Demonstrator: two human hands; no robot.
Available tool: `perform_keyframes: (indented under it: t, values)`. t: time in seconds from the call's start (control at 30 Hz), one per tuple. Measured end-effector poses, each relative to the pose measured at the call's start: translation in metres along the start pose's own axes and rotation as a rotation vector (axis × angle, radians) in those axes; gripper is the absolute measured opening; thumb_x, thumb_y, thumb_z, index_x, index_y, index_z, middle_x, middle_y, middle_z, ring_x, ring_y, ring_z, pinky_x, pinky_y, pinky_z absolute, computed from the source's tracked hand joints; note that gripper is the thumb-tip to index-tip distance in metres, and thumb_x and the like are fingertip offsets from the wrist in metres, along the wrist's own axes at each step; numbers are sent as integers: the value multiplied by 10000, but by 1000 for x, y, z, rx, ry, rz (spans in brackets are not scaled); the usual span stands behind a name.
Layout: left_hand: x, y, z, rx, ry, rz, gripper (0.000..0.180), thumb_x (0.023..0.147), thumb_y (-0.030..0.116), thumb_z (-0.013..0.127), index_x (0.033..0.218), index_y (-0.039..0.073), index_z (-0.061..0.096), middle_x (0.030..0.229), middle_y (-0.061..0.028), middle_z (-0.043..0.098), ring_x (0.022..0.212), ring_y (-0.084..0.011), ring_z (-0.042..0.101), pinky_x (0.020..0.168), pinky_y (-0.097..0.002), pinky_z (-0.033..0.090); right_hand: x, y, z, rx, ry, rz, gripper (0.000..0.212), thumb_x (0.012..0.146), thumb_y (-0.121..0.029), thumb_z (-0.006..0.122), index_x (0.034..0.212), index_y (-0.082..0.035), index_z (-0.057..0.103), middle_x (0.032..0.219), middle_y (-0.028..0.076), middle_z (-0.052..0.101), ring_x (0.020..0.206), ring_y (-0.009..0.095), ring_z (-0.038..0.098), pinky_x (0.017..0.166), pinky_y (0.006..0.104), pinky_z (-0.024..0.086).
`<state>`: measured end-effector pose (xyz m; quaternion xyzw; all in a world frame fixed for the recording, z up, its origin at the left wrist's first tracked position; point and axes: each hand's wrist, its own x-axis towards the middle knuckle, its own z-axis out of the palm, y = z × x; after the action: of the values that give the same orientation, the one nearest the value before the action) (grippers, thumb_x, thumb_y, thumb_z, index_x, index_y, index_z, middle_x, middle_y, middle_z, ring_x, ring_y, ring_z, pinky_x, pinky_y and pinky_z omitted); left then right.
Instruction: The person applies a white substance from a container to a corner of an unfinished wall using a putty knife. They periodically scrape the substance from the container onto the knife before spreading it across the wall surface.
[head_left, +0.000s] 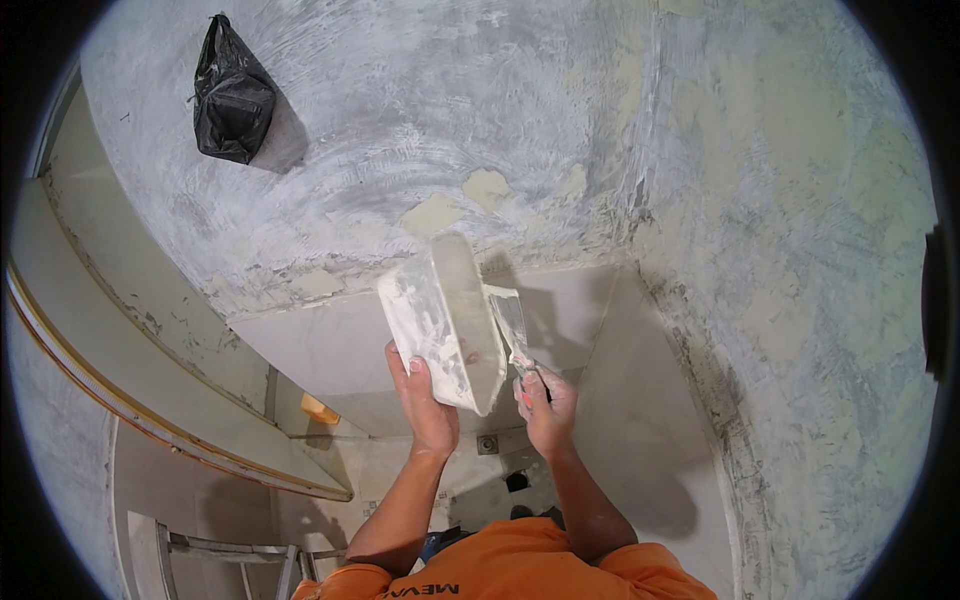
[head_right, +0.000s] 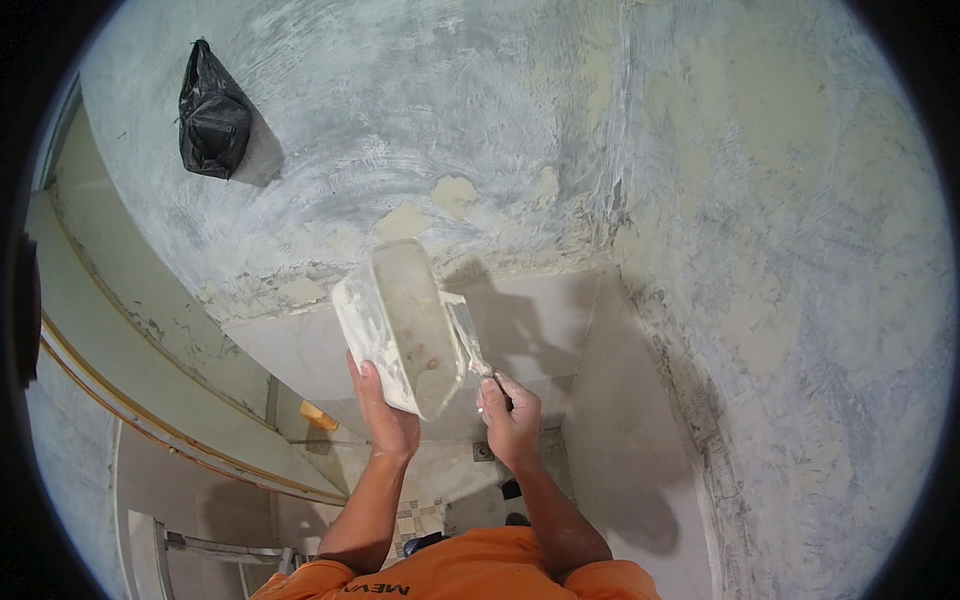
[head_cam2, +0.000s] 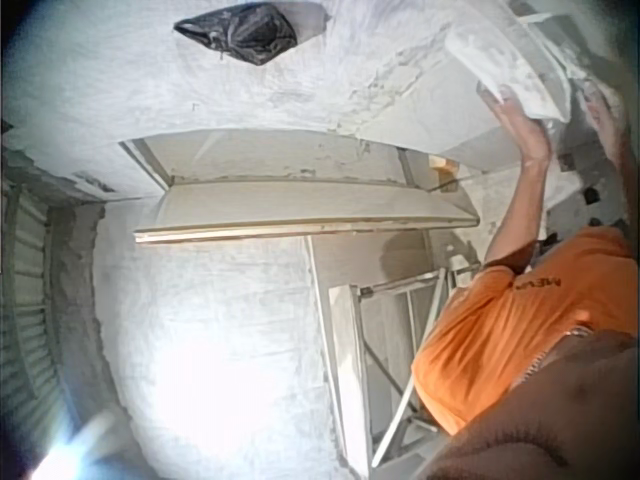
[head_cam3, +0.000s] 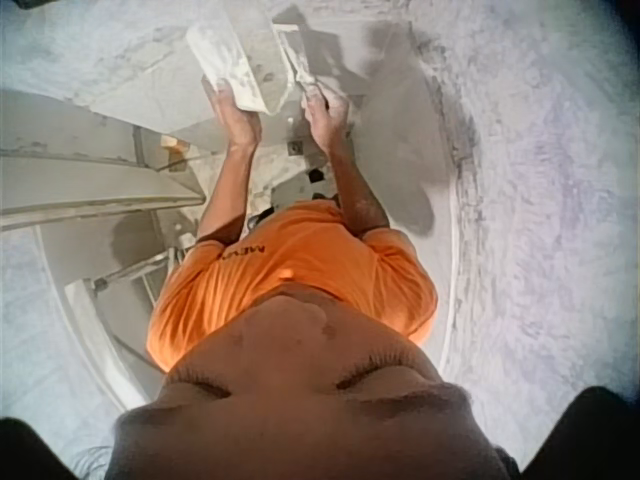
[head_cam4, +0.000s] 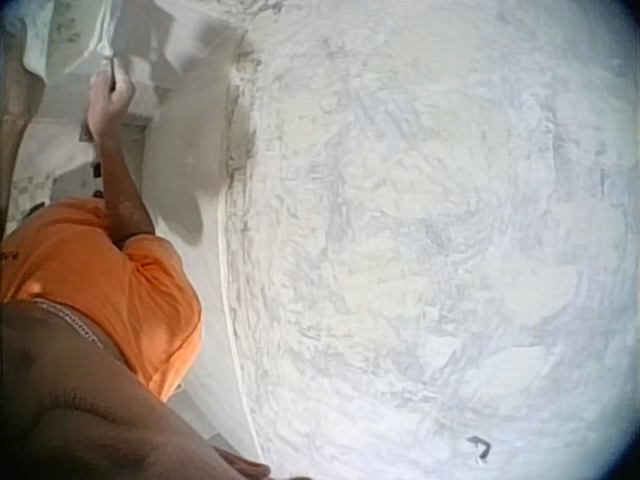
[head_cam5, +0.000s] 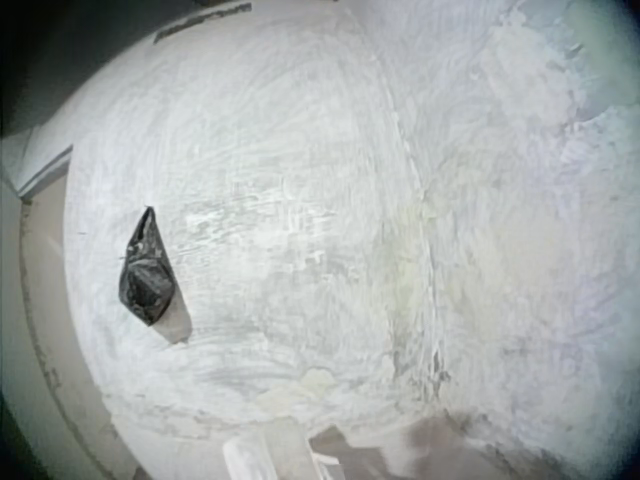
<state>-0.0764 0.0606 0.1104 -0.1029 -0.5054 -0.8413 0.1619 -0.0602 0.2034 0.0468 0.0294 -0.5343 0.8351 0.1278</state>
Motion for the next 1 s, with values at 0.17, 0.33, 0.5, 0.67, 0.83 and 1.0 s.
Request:
perform_keyframes:
  t: [0.17,0.33,0.5,0.67,0.83,1.0]
  values:
    - [-7,-5,0,15,-13,21,547,1022,370,501,1415,38,312,1305,-112,468,1196,-197,475,1048,-362,381,2,1,4,-150,45,-28,263,1037,-194,530,938,25,635,705,-53,493,638,39,402,553,226,329]
    - [-9,-6,0,-16,-35,19,470,1016,316,519,1336,12,358,1228,-96,488,1127,-158,478,1014,-330,391,4,7,5,-246,89,-121,274,1032,-158,532,1157,46,667,743,-56,530,626,32,443,542,206,353]
    - [-8,-1,-1,-121,-38,-113,552,1026,320,497,1445,24,292,1308,-118,468,1194,-186,471,1052,-356,377,12,6,4,-483,106,-186,247,1011,-125,545,1130,50,673,756,-19,588,676,58,494,619,229,409]
    - [0,-4,1,-117,-23,-53,606,1023,349,508,1493,65,253,1351,-112,457,1234,-208,471,1068,-369,374,12,23,-13,-494,80,-67,293,976,-141,604,1182,53,677,855,112,714,785,88,617,744,258,492]
    - [24,6,-21,-102,98,75,665,1007,390,532,1515,82,233,1402,-108,430,1255,-230,466,1075,-387,375,6,-3,-39,-424,152,-98,332,906,-103,671,1206,39,680,923,57,706,785,73,604,726,242,495]
    - [37,9,-61,-156,109,125,736,994,447,521,1545,85,195,1449,-117,388,1312,-259,430,1111,-405,344,-20,-40,-33,-496,-2,38,395,845,-98,716,1213,40,676,914,26,691,782,72,589,734,225,480]
